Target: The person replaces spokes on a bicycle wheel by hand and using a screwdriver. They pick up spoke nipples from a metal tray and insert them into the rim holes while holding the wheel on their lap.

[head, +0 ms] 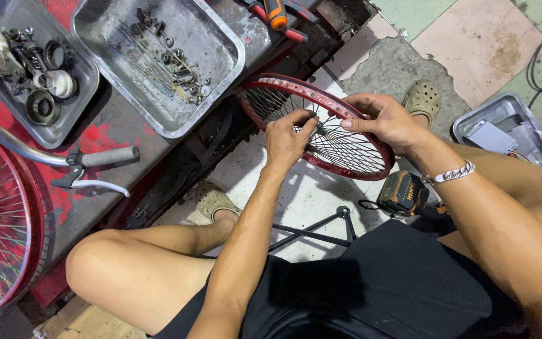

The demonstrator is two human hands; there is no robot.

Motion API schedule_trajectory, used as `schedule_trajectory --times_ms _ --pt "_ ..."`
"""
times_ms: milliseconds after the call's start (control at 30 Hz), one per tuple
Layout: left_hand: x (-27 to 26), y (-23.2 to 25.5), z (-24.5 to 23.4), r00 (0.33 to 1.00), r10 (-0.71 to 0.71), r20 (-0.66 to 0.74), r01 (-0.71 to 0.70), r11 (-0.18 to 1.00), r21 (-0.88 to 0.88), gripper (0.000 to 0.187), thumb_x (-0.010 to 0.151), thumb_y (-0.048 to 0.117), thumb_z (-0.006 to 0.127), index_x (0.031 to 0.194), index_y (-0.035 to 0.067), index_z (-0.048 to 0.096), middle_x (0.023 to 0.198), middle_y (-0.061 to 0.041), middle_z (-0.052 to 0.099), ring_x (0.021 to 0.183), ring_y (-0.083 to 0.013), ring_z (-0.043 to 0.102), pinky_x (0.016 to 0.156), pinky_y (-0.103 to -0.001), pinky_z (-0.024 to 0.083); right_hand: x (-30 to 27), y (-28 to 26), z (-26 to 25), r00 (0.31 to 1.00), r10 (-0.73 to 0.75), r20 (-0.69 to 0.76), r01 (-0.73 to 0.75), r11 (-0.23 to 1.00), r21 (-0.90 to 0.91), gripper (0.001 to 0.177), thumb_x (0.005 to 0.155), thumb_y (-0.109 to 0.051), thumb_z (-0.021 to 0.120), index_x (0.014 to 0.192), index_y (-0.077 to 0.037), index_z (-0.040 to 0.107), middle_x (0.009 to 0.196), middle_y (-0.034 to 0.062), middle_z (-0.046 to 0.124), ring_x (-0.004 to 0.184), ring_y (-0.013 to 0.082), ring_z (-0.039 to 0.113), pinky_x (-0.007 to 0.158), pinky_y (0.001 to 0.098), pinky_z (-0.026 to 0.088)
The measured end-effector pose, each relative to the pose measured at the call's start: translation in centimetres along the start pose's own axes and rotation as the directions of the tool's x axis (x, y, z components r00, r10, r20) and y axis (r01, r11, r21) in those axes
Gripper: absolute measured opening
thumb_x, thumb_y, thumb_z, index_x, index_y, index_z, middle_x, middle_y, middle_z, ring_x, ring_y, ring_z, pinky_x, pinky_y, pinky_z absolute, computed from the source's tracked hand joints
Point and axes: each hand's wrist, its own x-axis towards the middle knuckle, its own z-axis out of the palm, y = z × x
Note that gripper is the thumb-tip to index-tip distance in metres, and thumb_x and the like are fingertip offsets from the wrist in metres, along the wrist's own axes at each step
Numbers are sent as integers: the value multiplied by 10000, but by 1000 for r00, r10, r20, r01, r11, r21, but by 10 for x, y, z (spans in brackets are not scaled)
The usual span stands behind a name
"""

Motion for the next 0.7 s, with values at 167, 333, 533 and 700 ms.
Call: schedule_trajectory --times_ms 167,333,533,700 --pt "1 -7 -2 992 119 -48 -112 986 128 203 865 310 776 980 148 817 924 -103 783 830 -267 753 744 -376 568 3 4 2 996 -75 50 77 997 -30 500 844 -159 811 1292 -4 653 1141 90 721 1030 163 671 913 309 564" --pt "-1 -13 -1 976 201 -87 -182 965 190 182 856 277 779 961 130 808 911 -82 772 864 -269 716 778 -399 552 4 1 7 995 -74 70 79 995 -67 603 820 -168 802 1373 -34 602 1215 63 708 1084 145 668 933 283 559" --pt "-8 -18 -10 981 190 -36 -177 958 226 173 860 259 772 961 121 800 946 -56 760 918 -260 698 796 -396 540 10 12 22 977 -64 202 78 995 -62 624 803 -39 726 1414 -36 600 1201 47 688 1039 116 619 913 264 521" --pt "-18 -14 -23 964 266 26 -263 926 270 248 820 257 773 1027 121 785 1003 -78 753 967 -309 689 836 -424 537 13 24 37 972 -142 187 165 980 -113 559 794 15 707 1348 2 636 1165 45 693 1039 115 611 915 263 505"
